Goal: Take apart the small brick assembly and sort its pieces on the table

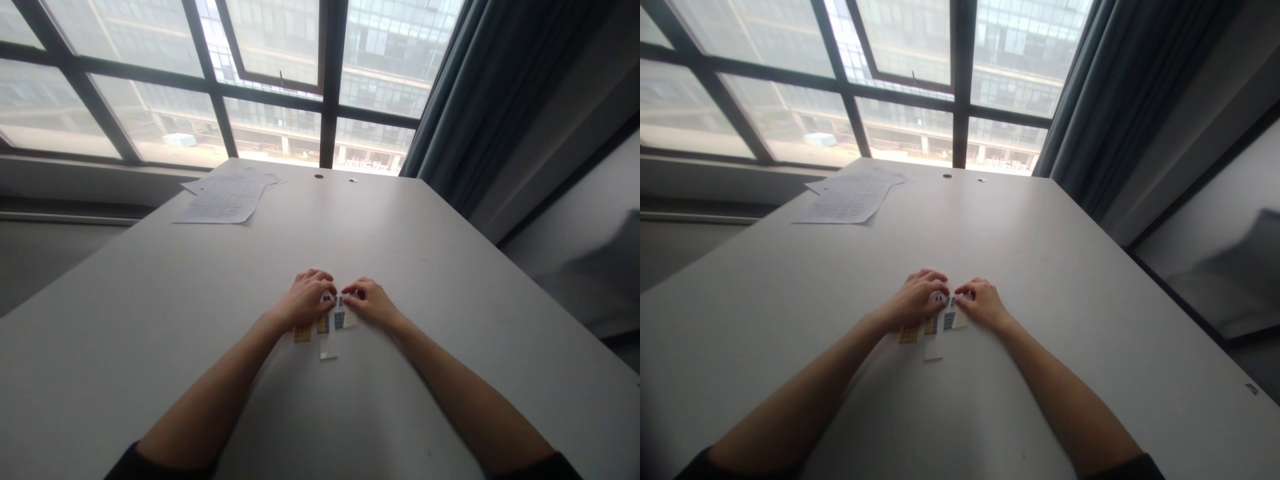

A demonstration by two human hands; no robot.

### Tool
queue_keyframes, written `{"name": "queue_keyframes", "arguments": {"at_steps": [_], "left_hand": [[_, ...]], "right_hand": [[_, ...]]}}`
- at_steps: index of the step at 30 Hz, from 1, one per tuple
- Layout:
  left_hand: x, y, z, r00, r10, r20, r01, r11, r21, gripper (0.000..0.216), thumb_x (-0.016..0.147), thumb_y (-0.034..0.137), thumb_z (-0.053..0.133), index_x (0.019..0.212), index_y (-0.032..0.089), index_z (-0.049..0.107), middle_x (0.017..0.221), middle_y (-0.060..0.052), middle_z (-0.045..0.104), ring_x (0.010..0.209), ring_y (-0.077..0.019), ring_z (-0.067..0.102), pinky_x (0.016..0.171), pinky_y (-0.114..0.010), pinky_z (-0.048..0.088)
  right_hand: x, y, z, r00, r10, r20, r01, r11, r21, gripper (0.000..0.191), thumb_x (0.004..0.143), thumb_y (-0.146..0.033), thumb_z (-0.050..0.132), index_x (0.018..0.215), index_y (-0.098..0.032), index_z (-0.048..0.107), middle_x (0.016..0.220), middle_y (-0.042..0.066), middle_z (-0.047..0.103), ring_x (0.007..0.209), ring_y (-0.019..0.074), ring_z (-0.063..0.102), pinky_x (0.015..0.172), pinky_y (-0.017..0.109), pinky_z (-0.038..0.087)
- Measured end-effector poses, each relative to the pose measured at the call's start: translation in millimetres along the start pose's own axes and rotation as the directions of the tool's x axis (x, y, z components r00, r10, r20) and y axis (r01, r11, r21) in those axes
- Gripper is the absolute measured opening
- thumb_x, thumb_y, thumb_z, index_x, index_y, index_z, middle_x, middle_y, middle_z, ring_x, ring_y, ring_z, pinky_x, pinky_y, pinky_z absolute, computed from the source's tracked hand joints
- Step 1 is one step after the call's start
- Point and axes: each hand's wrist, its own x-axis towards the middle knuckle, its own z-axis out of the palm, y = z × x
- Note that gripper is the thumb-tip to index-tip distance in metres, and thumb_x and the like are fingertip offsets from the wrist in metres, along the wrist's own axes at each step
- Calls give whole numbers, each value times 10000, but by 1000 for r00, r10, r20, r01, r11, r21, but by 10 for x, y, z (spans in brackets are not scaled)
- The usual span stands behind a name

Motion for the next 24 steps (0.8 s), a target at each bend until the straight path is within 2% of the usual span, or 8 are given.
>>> {"name": "queue_keyframes", "arguments": {"at_steps": [8,24], "left_hand": [[7,22,2,1000,19,8,-19,1000,6,134,790,318,612,878,267,700,1113,-41,622,1107,-266,475,972,-447,333],[-15,39,-28,998,52,34,-52,999,-4,121,778,316,651,885,273,689,1083,-23,624,1092,-256,481,954,-436,338]], "right_hand": [[-22,24,61,998,-34,-56,31,998,-49,104,765,-245,658,820,-251,746,848,20,645,880,169,559,816,283,397],[-36,7,77,996,-61,-70,58,997,-44,118,765,-214,659,802,-274,754,848,16,656,883,174,562,817,294,400]]}}
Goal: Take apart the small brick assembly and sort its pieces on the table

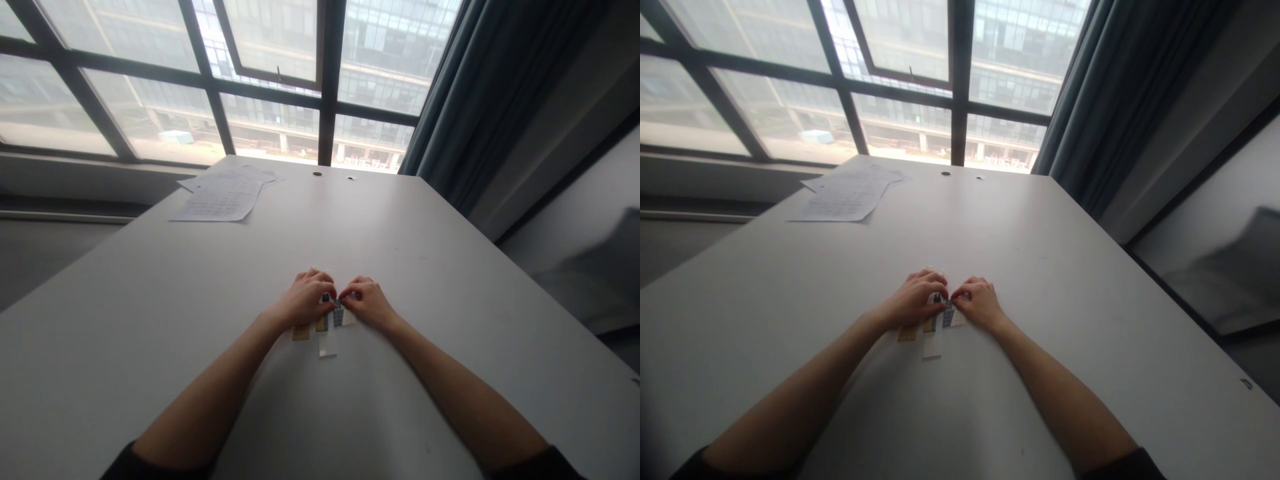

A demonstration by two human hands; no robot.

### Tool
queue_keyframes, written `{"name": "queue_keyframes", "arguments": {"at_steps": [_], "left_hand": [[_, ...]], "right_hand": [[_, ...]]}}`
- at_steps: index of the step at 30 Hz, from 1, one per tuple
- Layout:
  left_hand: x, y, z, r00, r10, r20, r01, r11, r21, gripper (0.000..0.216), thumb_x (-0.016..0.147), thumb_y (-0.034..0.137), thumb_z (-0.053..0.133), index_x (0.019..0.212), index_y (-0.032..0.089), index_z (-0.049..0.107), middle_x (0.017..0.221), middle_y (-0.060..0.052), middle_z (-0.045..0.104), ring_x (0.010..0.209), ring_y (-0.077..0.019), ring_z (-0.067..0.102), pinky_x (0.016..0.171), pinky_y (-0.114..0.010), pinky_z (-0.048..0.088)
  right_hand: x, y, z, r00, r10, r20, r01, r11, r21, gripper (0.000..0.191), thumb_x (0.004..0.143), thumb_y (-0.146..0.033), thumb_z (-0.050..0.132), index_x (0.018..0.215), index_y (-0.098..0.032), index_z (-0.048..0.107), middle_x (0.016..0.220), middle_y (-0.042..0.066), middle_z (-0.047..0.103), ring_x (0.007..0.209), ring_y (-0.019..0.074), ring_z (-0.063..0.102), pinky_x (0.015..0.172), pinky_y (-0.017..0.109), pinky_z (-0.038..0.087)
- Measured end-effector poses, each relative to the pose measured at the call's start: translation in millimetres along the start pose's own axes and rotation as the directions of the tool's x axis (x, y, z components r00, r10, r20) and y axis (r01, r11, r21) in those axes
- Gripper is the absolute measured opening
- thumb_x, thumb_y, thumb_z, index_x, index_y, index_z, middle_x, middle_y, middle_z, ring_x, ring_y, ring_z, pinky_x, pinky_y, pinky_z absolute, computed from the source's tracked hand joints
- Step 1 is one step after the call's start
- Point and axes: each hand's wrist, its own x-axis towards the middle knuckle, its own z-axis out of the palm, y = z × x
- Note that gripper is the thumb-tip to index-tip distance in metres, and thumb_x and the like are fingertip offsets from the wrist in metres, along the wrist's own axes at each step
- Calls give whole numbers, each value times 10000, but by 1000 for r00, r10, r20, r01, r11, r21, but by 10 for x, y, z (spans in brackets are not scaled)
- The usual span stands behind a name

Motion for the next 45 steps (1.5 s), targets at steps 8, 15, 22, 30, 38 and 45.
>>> {"name": "queue_keyframes", "arguments": {"at_steps": [8,15,22,30,38,45], "left_hand": [[2,-51,-38,1000,-5,-1,4,1000,-23,137,790,342,629,891,269,687,1123,-29,622,1104,-253,493,961,-437,347],[-28,-179,-144,997,-71,-41,72,997,3,154,768,345,640,894,278,697,1119,-22,628,1105,-262,499,973,-462,345],[-12,-176,-63,999,-24,-29,25,998,63,107,795,276,625,851,286,716,1095,-18,652,1092,-251,506,964,-449,345],[9,-68,-134,972,38,-233,-35,999,13,115,846,304,605,923,244,666,1044,-25,660,1041,-211,526,935,-389,365],[9,46,-214,965,56,-258,-64,998,-23,122,836,320,625,908,227,659,1014,-33,670,1009,-204,549,930,-381,373],[-16,-26,-297,969,86,-233,-112,989,-101,193,852,268,606,1032,261,676,1039,-37,671,985,-197,572,913,-365,405]], "right_hand": [[1,9,-9,1000,0,-11,0,1000,21,104,761,-216,672,817,-255,751,833,23,654,854,173,565,800,294,412],[13,53,3,999,33,-33,-30,997,74,135,765,-221,658,874,-230,737,816,14,625,726,137,542,735,272,421],[5,64,0,998,37,-56,-31,994,109,128,762,-206,656,863,-225,733,804,9,621,691,126,530,709,263,426],[15,-91,-54,996,71,-60,-50,954,294,155,788,-305,650,875,-198,721,835,23,668,714,133,562,676,257,438],[18,-140,-16,997,71,-26,-52,893,447,207,781,-364,647,833,-170,694,767,19,689,651,126,557,617,250,427],[22,-195,-114,1000,-17,9,13,925,380,182,816,-329,609,876,-176,686,816,23,684,695,129,569,654,255,436]]}}
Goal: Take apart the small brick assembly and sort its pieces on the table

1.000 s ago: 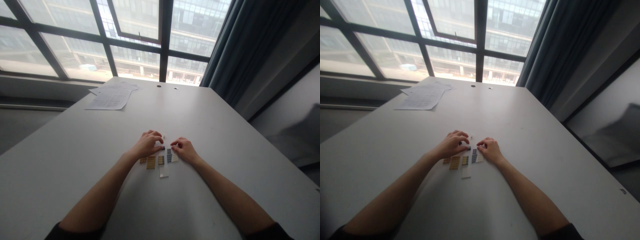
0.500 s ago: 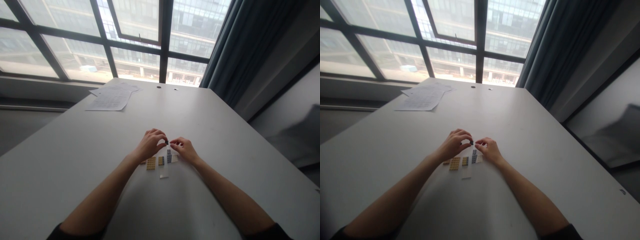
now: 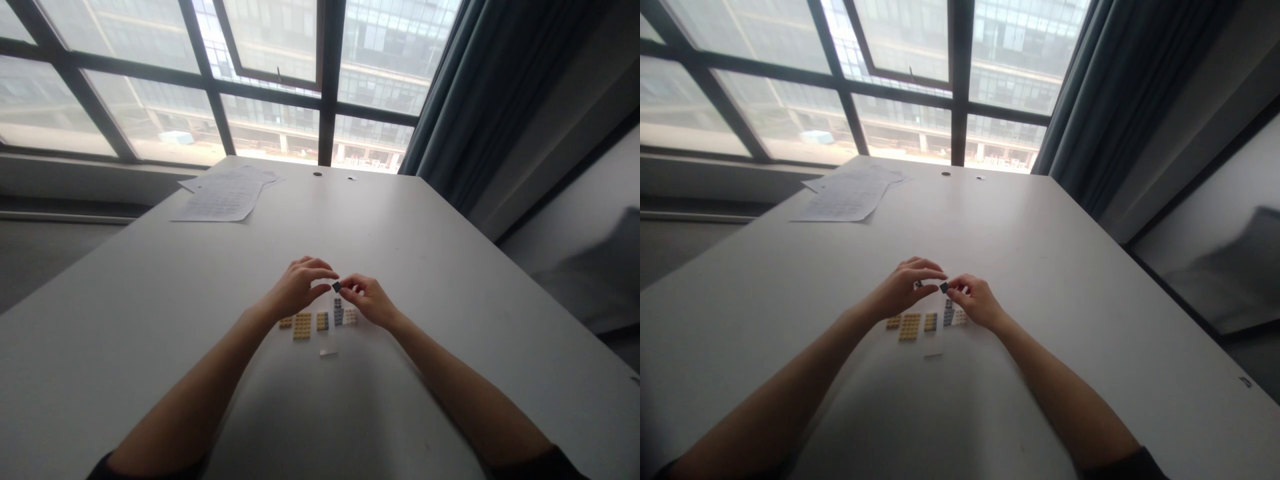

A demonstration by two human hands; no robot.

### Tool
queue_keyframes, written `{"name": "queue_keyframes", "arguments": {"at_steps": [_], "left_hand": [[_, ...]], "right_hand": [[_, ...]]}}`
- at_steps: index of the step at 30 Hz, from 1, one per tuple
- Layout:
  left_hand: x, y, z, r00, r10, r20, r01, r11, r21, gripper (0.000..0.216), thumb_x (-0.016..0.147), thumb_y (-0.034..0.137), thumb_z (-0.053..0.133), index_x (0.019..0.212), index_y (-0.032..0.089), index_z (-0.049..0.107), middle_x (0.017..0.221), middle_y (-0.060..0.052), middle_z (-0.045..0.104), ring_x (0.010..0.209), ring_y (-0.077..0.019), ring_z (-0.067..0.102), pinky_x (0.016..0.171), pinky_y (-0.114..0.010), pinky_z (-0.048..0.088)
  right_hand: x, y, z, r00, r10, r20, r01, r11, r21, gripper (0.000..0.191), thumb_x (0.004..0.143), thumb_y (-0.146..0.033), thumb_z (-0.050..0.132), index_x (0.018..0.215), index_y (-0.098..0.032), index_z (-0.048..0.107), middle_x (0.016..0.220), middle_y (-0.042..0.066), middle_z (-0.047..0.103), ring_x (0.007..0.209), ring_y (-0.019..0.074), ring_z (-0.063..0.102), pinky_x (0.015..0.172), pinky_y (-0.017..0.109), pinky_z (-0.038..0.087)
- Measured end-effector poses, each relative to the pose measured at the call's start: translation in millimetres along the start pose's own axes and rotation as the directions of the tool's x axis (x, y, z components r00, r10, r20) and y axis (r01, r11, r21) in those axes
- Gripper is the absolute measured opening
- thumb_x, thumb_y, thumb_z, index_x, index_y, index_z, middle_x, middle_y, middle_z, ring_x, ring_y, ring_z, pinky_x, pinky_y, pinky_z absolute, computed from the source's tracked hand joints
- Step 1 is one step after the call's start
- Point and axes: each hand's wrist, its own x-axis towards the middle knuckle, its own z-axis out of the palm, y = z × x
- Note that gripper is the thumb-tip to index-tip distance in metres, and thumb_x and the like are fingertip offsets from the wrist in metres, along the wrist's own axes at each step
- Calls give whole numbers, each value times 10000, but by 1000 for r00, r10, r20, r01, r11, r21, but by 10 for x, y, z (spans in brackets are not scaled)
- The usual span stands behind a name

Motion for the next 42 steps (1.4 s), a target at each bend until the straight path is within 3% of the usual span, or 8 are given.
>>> {"name": "queue_keyframes", "arguments": {"at_steps": [4,11,23,29,37,42], "left_hand": [[-10,5,29,999,31,21,-31,999,-6,144,844,289,624,966,252,690,993,-36,681,938,-188,581,883,-349,413],[-14,20,14,1000,10,4,-11,994,106,116,822,320,649,904,249,691,977,-30,684,964,-205,567,895,-382,382],[-36,-54,55,998,16,56,-18,999,40,195,835,286,630,1016,274,699,1001,-35,691,949,-197,580,874,-356,424],[-42,-18,77,999,-18,38,14,994,110,197,832,327,629,1002,254,697,978,-44,689,954,-212,576,874,-368,411],[-90,-62,124,951,-31,308,-10,991,131,212,786,219,599,944,283,725,886,-29,696,836,-187,612,824,-313,441],[-67,4,148,948,-96,302,30,976,216,260,769,195,595,988,272,714,928,-36,706,881,-205,621,833,-329,443]], "right_hand": [[0,-1,19,1000,11,3,-11,1000,1,173,816,-314,609,875,-172,688,787,17,674,688,127,570,651,254,434],[-9,-7,58,998,49,-27,-45,988,145,207,770,-316,652,915,-170,678,813,29,683,710,136,592,639,250,460],[29,-32,93,995,38,-91,-43,997,-61,122,764,-299,663,794,-184,693,720,7,689,638,126,571,626,248,427],[50,-50,108,992,45,-114,-53,996,-65,132,761,-311,665,769,-186,708,732,22,701,652,140,581,647,259,437],[37,169,38,978,73,-196,-96,989,-111,166,779,-318,618,814,-182,707,764,30,697,681,151,581,675,275,451],[29,214,37,975,83,-204,-110,986,-125,148,774,-296,625,824,-185,708,786,29,699,684,149,573,678,275,445]]}}
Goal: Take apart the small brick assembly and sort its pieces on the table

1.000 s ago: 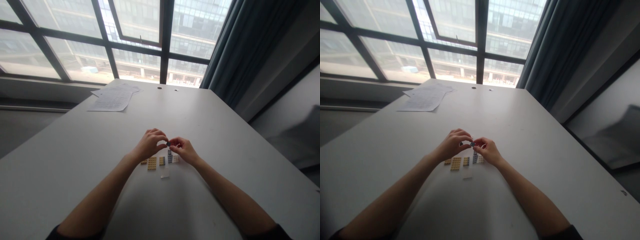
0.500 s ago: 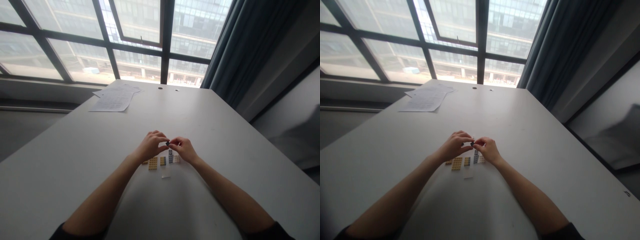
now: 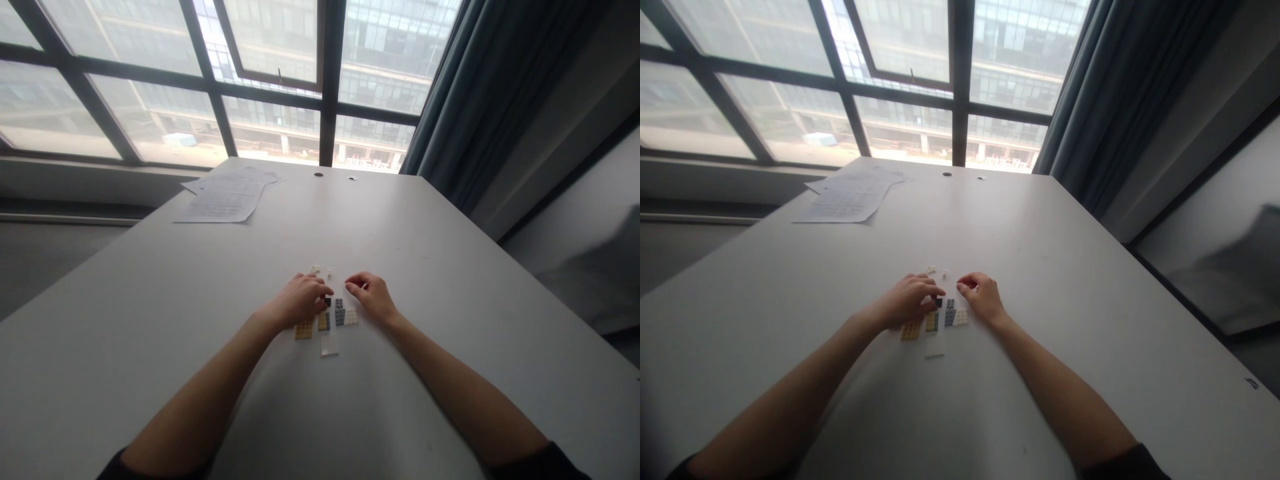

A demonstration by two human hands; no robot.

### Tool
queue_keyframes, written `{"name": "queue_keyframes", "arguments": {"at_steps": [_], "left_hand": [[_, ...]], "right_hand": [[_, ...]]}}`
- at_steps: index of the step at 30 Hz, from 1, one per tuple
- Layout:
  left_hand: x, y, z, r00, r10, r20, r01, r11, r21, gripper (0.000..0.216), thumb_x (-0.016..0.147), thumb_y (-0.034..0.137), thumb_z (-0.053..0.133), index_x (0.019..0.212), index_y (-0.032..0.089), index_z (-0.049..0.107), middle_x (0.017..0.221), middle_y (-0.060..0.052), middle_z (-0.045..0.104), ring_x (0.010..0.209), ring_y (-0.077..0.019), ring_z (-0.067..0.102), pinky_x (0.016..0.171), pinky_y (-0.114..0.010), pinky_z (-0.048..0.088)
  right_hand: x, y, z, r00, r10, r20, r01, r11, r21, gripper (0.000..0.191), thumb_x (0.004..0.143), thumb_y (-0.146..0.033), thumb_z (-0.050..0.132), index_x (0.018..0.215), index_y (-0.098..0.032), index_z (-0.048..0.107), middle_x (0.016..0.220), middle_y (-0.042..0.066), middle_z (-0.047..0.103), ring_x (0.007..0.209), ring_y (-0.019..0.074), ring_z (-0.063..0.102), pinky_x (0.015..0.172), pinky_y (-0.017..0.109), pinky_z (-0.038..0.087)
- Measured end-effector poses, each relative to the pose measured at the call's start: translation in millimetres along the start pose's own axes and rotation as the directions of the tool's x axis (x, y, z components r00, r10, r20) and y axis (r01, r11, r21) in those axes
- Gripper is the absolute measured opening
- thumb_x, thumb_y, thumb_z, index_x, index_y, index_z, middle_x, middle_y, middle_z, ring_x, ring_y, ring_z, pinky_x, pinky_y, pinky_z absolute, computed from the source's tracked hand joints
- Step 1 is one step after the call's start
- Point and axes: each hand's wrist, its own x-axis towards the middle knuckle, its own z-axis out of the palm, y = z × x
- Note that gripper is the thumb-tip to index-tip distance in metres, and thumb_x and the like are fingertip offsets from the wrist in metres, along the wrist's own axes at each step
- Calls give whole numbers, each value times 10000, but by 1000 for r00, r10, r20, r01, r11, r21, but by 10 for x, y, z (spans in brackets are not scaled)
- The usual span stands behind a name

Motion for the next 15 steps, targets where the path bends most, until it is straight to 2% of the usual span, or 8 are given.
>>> {"name": "queue_keyframes", "arguments": {"at_steps": [4,7,10,12,15], "left_hand": [[-17,-16,-85,1000,-8,-9,8,1000,5,194,771,265,644,952,265,715,922,-32,707,879,-213,620,833,-345,442],[-93,-162,-216,990,-32,-138,30,999,-19,176,815,291,601,944,238,708,940,-43,701,879,-210,608,832,-345,443],[-200,-366,-320,962,-119,-246,114,993,-35,186,848,292,536,888,221,703,917,-40,696,870,-207,599,829,-341,445],[-256,-479,-322,957,-164,-241,162,986,-29,188,841,294,529,837,221,702,879,-33,693,840,-203,599,813,-335,450],[-284,-565,-223,971,-164,-177,164,986,-13,176,815,275,539,828,229,709,877,-28,689,835,-201,598,808,-329,452]], "right_hand": [[-14,-7,12,1000,-7,4,7,1000,-28,133,777,-281,630,833,-188,707,798,26,693,698,150,569,695,279,444],[-12,-23,7,1000,-29,7,29,997,-67,110,784,-248,631,839,-195,711,819,28,688,730,156,570,739,295,442],[-12,-60,16,994,-101,49,107,987,-122,103,792,-215,641,854,-209,723,859,37,678,831,173,575,816,319,429],[-24,-94,42,980,-161,113,178,971,-162,114,797,-201,653,875,-224,733,907,42,673,906,184,564,869,333,410],[-61,-144,99,950,-233,207,278,933,-228,130,814,-202,656,902,-247,740,970,36,671,954,192,534,897,346,385]]}}
